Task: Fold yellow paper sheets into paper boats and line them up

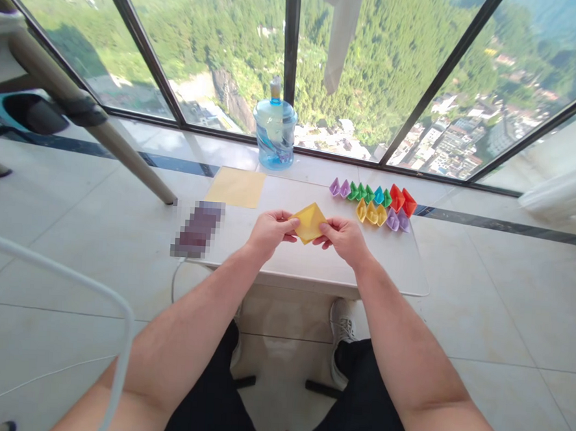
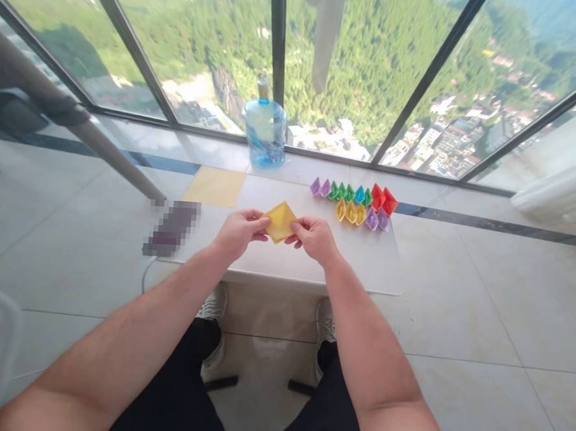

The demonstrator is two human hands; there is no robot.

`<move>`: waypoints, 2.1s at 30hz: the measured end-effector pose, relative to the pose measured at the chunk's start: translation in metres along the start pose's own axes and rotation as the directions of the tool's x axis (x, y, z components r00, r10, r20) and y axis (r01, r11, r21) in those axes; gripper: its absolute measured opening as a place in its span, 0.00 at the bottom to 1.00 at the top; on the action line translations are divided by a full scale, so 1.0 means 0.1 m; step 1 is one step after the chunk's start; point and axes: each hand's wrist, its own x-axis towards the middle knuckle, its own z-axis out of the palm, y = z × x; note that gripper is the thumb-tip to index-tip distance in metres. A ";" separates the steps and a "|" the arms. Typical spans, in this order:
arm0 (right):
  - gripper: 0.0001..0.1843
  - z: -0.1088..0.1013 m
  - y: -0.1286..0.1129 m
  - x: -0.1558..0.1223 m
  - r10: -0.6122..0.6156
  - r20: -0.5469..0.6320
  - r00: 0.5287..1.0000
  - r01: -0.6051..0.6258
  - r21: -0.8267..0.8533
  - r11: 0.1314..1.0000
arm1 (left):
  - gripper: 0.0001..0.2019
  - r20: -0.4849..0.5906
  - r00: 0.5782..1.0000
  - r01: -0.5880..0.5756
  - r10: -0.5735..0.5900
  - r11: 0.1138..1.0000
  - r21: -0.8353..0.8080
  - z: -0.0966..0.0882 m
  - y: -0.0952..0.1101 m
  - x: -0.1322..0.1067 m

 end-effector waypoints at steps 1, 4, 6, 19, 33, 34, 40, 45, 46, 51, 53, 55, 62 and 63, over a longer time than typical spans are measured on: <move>0.23 -0.01 0.01 0.00 -0.004 -0.010 1.000 0.004 -0.004 1.000 | 0.15 0.030 1.000 0.007 -0.007 1.000 0.004 -0.01 0.01 -0.01; 0.25 -0.04 0.01 0.01 -0.005 -0.018 1.000 0.005 -0.002 1.000 | 0.15 0.126 0.992 0.026 -0.028 1.000 0.017 -0.04 0.05 -0.03; 0.26 -0.05 0.00 0.00 -0.003 -0.012 1.000 0.003 0.002 1.000 | 0.14 0.151 0.988 0.027 -0.030 0.999 0.018 -0.05 0.07 -0.04; 0.30 -0.07 -0.04 -0.03 -0.012 0.085 0.996 0.010 0.033 0.999 | 0.18 0.148 0.989 0.024 -0.023 1.000 -0.005 -0.05 0.06 -0.03; 0.15 -0.07 0.00 -0.04 -0.028 0.129 0.991 0.006 0.170 0.985 | 0.09 0.036 0.997 0.069 -0.066 0.993 -0.092 0.00 0.12 -0.06; 0.14 -0.07 0.00 -0.05 -0.025 0.126 0.992 0.003 0.174 0.985 | 0.09 0.037 0.997 0.070 -0.067 0.992 -0.100 0.00 0.12 -0.06; 0.12 -0.05 -0.03 -0.05 -0.049 0.108 0.993 0.031 0.163 0.986 | 0.10 0.044 0.999 0.035 -0.030 0.993 -0.112 -0.01 0.10 -0.06; 0.12 -0.04 -0.07 -0.08 -0.046 0.109 0.993 0.038 0.079 0.996 | 0.22 0.047 0.999 -0.013 0.014 1.000 -0.028 0.04 0.02 -0.07; 0.11 -0.03 -0.07 -0.08 -0.055 0.107 0.993 0.048 0.066 0.997 | 0.22 0.038 0.999 -0.023 0.023 1.000 -0.014 0.05 0.01 -0.06; 0.21 0.05 -0.03 -0.06 -0.121 0.009 0.993 0.121 0.030 0.992 | 0.18 -0.040 0.988 -0.151 0.149 0.988 -0.043 0.10 -0.06 -0.03; 0.23 0.09 0.02 -0.03 -0.118 -0.063 0.991 0.116 -0.026 0.993 | 0.17 -0.052 0.978 -0.202 0.201 0.979 -0.022 0.12 -0.07 -0.02; 0.20 0.13 0.07 0.00 -0.118 -0.123 0.985 0.106 -0.095 0.990 | 0.17 -0.052 0.972 -0.228 0.228 0.974 -0.004 0.13 -0.07 -0.03; 0.17 0.19 0.07 -0.01 -0.145 -0.175 0.974 0.127 -0.111 0.986 | 0.16 -0.041 0.971 -0.237 0.236 0.971 -0.037 0.13 -0.07 -0.04; 0.17 0.19 0.06 -0.02 -0.146 -0.179 0.973 0.128 -0.107 0.986 | 0.16 -0.037 0.970 -0.240 0.238 0.969 -0.052 0.13 -0.07 -0.04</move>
